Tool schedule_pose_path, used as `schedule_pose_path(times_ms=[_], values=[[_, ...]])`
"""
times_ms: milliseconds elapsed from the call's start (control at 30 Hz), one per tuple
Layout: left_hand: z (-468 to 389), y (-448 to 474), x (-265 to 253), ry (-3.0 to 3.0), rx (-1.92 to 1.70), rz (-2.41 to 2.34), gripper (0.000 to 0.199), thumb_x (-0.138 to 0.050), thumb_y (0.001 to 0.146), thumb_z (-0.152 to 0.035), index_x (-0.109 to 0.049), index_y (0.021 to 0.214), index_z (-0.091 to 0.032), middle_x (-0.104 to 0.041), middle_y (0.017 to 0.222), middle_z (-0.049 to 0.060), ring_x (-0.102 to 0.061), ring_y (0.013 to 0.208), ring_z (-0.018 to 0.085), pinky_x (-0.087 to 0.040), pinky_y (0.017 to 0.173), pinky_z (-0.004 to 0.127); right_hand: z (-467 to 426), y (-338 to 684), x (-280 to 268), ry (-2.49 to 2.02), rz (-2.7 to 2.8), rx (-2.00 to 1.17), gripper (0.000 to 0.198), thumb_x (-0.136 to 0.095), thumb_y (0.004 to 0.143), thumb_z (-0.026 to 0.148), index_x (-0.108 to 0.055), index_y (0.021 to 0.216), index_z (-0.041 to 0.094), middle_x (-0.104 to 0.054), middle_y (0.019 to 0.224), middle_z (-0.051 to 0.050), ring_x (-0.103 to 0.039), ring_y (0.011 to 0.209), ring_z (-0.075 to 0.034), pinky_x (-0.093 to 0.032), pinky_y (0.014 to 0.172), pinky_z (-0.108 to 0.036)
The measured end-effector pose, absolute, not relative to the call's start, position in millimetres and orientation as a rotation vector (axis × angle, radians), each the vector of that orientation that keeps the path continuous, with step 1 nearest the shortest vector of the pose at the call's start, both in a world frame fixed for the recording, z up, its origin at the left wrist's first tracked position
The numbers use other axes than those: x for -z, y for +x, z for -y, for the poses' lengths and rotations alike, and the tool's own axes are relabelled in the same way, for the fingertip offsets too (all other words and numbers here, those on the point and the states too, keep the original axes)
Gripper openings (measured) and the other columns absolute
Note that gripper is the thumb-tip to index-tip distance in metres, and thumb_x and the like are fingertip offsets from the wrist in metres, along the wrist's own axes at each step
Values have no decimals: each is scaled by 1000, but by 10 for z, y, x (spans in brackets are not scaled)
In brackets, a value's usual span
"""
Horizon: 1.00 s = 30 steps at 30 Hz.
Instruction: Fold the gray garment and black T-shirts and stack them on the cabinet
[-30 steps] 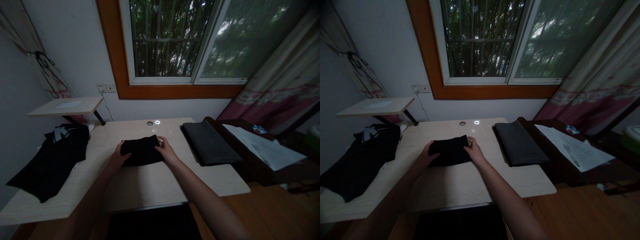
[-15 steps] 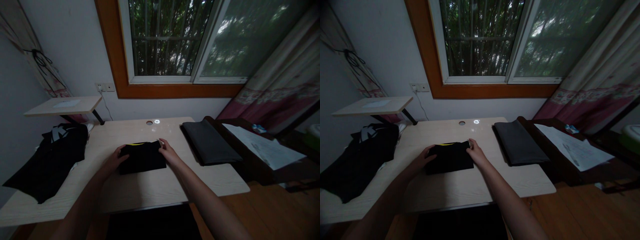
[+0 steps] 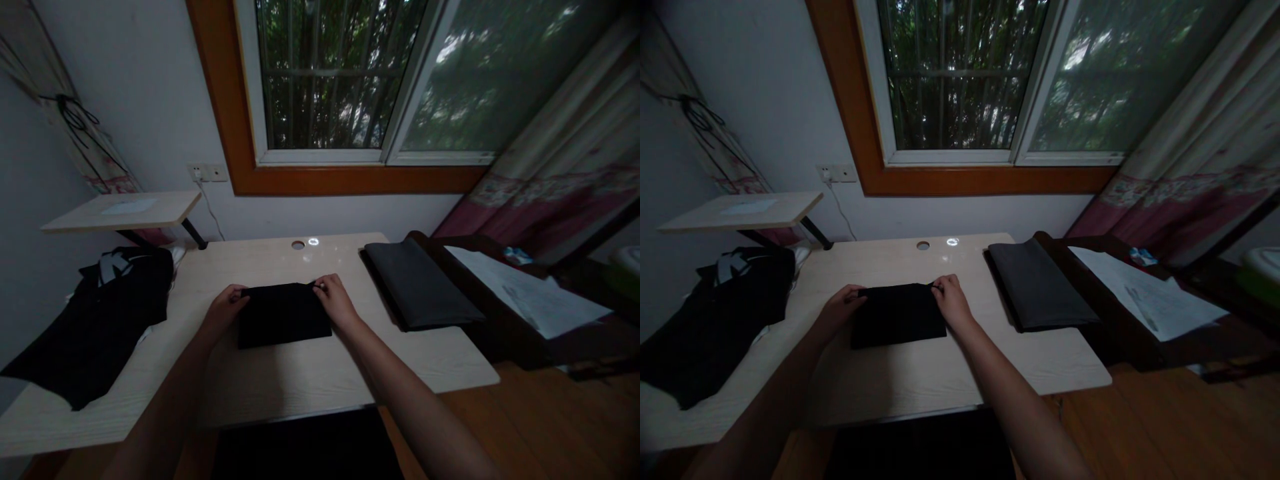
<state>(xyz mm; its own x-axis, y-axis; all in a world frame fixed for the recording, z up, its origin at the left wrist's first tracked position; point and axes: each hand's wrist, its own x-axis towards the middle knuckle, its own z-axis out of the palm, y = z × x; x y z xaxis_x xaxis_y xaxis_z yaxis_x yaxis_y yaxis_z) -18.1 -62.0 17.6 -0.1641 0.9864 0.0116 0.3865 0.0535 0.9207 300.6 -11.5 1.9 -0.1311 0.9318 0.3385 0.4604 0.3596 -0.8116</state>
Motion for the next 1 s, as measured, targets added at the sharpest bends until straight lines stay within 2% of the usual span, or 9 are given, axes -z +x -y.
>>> schedule_pose_path(times_ms=[233,333,433,500,567,1000], values=[[590,-144,-297,1386,-1198,-1631,31,-65,77,-50,-61,91,-23,-62,81,-2,-60,76,17,-45,72,28,130,2974,-309,-1225,1815,-517,5,-56,87,24,-60,89,24,-63,91,-6,-59,90,-24,-45,86,-38],[536,-158,-256,1434,-1142,-1715,27,-62,79,-49,-59,87,-23,-60,75,-3,-58,73,17,-44,71,28,44,2943,-284,-1226,1735,-666,3,-57,84,27,-59,86,24,-64,85,-3,-59,81,-21,-45,79,-34],[496,-175,-183,1502,-1087,-1803,22,-58,82,-46,-58,88,-25,-67,84,-1,-62,80,19,-46,77,30,-92,2939,-144,-1201,1681,-862,9,-59,81,33,-57,84,24,-64,81,0,-59,77,-20,-46,76,-32],[477,-185,-138,1534,-1070,-1824,19,-56,83,-44,-57,88,-25,-71,94,0,-64,87,20,-47,81,32,-174,2947,-39,-1192,1680,-921,13,-60,80,35,-57,84,24,-64,82,1,-60,78,-19,-46,76,-32],[455,-195,-105,1541,-1051,-1847,18,-55,84,-43,-55,87,-25,-71,94,1,-64,88,21,-47,81,32,-230,2952,34,-1199,1676,-921,13,-60,79,35,-57,84,23,-64,83,0,-60,79,-19,-46,77,-32],[225,-207,24,1445,-905,-2092,14,-53,84,-37,-49,79,-25,-58,71,-3,-56,73,18,-38,66,28,-292,2885,197,-1286,1599,-700,10,-54,82,26,-57,91,24,-68,91,-2,-64,85,-20,-49,83,-34]])
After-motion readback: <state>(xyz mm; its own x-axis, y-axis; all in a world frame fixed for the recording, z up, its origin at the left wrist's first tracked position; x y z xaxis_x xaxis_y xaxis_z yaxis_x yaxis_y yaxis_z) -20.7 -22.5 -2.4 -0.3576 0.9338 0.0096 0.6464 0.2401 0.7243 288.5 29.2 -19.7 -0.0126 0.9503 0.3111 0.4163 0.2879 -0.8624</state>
